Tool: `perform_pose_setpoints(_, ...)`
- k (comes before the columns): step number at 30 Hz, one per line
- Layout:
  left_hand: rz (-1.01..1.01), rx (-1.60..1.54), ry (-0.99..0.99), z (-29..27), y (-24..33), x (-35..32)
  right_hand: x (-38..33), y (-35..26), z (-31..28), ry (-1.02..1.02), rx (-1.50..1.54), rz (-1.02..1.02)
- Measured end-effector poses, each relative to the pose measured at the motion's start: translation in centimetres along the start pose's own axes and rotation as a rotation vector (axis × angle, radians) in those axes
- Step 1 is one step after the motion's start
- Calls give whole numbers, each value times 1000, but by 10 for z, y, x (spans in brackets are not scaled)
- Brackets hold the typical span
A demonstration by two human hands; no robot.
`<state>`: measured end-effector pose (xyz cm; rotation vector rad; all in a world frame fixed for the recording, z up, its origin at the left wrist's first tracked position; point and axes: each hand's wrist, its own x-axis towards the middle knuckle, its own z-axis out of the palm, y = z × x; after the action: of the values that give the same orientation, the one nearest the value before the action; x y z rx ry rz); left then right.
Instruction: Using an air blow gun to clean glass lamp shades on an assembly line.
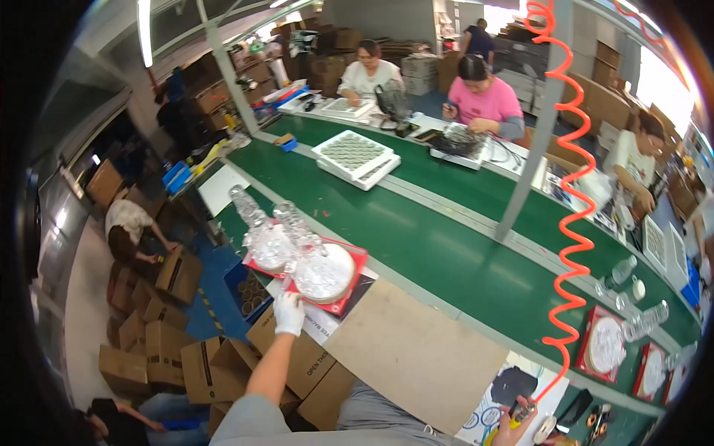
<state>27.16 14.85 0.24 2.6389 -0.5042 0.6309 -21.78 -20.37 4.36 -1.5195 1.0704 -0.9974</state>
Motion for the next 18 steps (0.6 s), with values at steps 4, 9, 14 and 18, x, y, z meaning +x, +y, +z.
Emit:
perform_pose_setpoints(4, -343, -438, -239, 1, 97, -90, -4, -29, 20, -96, 64, 16)
perform_pose_setpoints(9, 198, -146, -433, 21, 192, -167, 8, -5, 34, -241, 14, -27)
perform_pose_setpoints(14, 183, -187, -586, 27, 197, -134, 20, -39, 41, -437, -272, -115)
perform_pose_setpoints(18, 38, -37, -465, 47, 144, -126, 26, -55, 40, -528, -383, -76)
